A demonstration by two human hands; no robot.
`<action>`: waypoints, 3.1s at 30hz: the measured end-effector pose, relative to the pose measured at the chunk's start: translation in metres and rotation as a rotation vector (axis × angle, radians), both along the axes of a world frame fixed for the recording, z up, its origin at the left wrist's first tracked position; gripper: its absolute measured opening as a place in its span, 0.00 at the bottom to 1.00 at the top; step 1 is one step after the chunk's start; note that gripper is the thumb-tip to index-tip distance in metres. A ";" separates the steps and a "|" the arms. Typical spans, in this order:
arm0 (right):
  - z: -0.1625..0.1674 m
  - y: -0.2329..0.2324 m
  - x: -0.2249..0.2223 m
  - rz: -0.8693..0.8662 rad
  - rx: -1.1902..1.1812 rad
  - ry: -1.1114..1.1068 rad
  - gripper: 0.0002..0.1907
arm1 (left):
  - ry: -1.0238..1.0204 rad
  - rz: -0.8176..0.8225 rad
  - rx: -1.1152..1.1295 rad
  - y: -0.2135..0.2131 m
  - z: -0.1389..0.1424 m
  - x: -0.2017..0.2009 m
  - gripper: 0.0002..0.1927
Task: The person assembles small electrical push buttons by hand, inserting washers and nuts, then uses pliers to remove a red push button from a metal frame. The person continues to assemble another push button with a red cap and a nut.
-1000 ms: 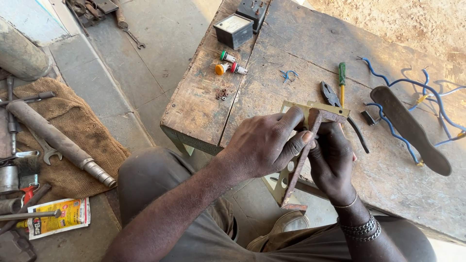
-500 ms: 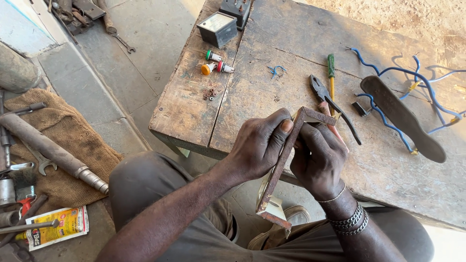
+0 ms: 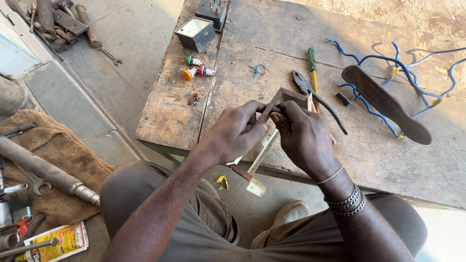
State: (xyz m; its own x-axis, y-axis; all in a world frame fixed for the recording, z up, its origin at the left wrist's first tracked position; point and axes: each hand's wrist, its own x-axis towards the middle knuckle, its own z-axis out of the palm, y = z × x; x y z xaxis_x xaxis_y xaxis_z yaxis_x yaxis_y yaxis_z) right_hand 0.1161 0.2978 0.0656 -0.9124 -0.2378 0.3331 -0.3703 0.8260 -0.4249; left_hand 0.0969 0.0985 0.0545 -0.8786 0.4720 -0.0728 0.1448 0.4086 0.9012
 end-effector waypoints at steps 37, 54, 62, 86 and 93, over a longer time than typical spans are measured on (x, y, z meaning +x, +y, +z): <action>-0.001 0.057 -0.014 -0.057 -0.193 0.041 0.12 | -0.357 0.102 0.232 0.007 -0.009 -0.023 0.31; 0.000 0.028 0.011 -0.478 0.180 -0.199 0.22 | 0.067 0.178 0.323 -0.134 0.051 -0.011 0.27; -0.005 -0.009 0.123 0.262 -1.164 -0.719 0.14 | 0.260 0.221 -0.053 -0.128 0.053 -0.010 0.25; 0.017 -0.067 0.100 1.051 -1.829 -1.253 0.49 | 0.352 -0.020 0.017 -0.130 0.055 -0.003 0.23; 0.031 -0.078 0.116 0.959 -1.786 -1.082 0.44 | 0.677 -0.104 0.090 -0.122 0.046 -0.003 0.24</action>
